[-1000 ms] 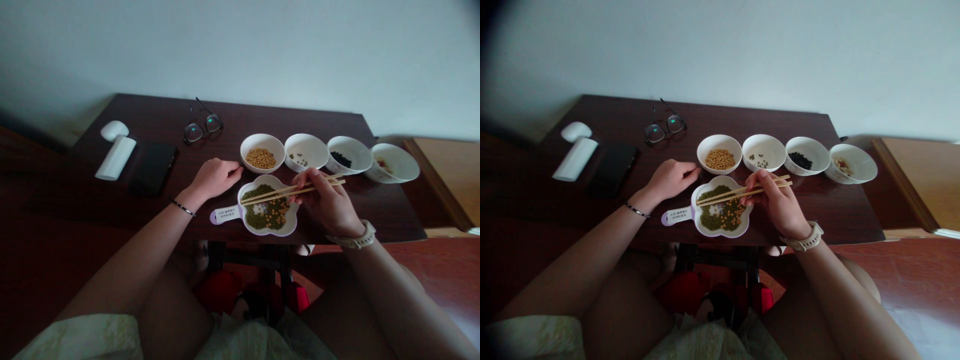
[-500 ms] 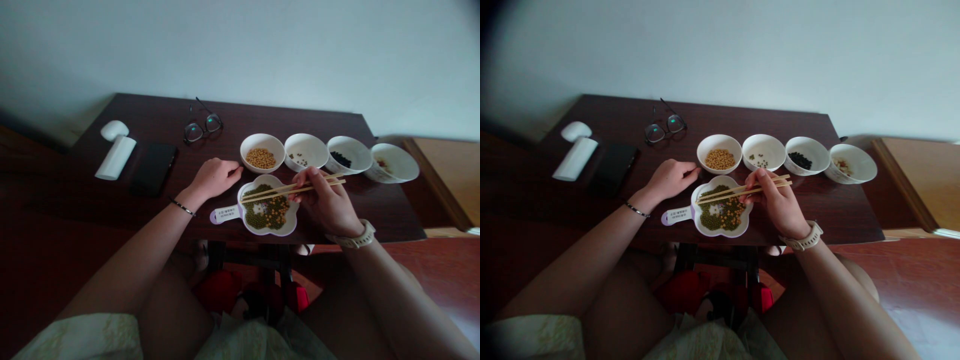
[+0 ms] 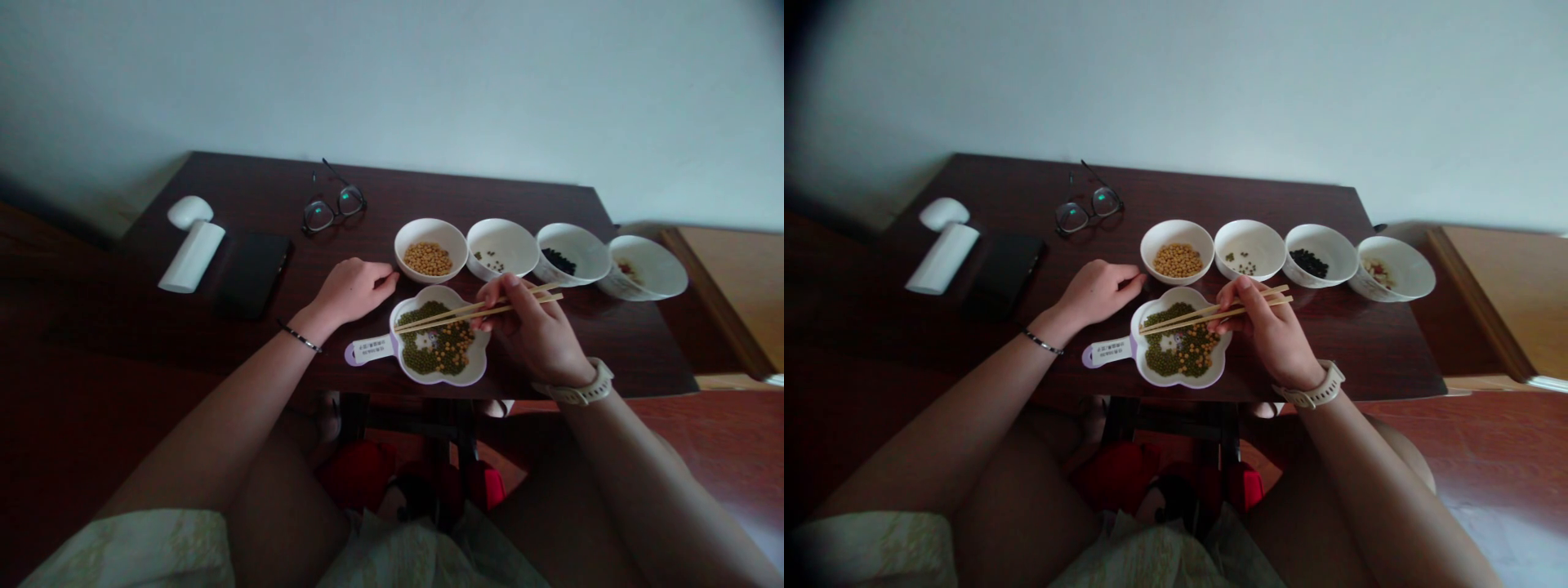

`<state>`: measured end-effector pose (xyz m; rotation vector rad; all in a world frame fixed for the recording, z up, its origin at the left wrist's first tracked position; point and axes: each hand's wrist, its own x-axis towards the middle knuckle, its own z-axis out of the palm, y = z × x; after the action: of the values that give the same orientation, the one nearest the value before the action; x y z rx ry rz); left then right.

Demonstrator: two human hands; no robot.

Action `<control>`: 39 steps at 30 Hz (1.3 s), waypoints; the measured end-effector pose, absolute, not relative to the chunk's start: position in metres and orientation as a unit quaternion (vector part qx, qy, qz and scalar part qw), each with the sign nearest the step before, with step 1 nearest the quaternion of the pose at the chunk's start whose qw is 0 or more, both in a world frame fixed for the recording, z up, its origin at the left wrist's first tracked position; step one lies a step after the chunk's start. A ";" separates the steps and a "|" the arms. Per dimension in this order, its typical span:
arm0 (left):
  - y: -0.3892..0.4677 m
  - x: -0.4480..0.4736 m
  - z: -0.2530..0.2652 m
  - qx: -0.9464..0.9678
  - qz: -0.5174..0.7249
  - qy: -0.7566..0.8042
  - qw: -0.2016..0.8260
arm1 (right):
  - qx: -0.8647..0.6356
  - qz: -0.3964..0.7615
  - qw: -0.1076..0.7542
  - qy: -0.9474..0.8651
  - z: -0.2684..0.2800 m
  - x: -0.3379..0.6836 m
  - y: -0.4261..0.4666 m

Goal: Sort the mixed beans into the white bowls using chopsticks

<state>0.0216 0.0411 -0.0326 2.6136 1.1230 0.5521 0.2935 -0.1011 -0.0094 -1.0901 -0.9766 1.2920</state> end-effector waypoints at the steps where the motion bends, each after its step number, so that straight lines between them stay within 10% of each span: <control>1: 0.041 0.022 -0.032 0.895 0.188 0.386 0.121 | -0.465 0.549 0.559 -0.413 -0.010 0.294 -0.101; 39: 0.041 0.022 -0.033 0.895 0.188 0.388 0.118 | -0.472 0.529 0.572 -0.413 -0.009 0.292 -0.103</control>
<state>0.0217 0.0410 -0.0329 2.6176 1.1340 0.5498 0.2921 -0.1033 -0.0091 -1.1065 -0.9694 1.2395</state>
